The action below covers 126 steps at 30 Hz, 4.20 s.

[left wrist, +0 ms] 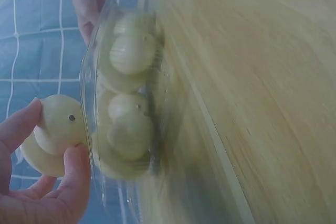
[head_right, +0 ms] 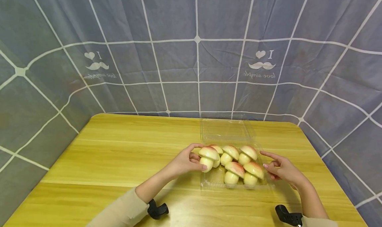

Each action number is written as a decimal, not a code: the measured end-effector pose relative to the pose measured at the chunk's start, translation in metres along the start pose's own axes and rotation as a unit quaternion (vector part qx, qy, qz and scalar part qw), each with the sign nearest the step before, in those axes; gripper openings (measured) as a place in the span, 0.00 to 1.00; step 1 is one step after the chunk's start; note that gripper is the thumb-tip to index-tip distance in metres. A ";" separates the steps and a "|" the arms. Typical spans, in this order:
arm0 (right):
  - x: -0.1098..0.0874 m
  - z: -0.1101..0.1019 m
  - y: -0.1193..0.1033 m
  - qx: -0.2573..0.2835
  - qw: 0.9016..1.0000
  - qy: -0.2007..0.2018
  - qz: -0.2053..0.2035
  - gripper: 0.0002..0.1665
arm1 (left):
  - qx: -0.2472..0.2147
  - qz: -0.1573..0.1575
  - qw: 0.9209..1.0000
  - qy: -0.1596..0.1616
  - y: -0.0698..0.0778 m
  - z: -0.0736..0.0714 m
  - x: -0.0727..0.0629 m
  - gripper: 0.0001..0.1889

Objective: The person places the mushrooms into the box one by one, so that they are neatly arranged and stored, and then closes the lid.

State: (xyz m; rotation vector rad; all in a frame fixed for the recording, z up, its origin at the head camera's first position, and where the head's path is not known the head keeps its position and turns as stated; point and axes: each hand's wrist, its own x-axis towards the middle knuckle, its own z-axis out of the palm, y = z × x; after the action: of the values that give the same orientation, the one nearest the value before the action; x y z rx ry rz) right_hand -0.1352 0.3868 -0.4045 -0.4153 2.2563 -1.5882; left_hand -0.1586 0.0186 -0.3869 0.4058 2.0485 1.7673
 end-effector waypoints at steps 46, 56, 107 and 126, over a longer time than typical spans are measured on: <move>0.001 0.001 0.002 0.000 1.000 0.006 -0.004 0.30 | 0.413 0.088 0.905 -0.047 0.005 0.026 0.010 0.36; 0.000 0.001 0.001 0.002 1.000 0.008 0.000 0.31 | 0.436 0.103 0.891 -0.080 0.001 0.023 0.016 0.37; 0.001 -0.001 0.001 0.008 1.000 -0.008 -0.003 0.31 | 0.465 0.248 0.846 -0.079 -0.004 0.000 0.013 0.25; 0.001 0.000 0.006 0.027 0.999 -0.009 -0.023 0.31 | 0.233 0.146 0.959 0.070 -0.021 -0.019 0.034 0.27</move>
State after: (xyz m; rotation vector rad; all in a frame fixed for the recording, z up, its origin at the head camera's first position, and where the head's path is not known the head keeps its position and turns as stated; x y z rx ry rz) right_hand -0.1362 0.3886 -0.4105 -0.4675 2.1987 -1.6574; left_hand -0.1964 0.0146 -0.4087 0.7747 2.6241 1.4778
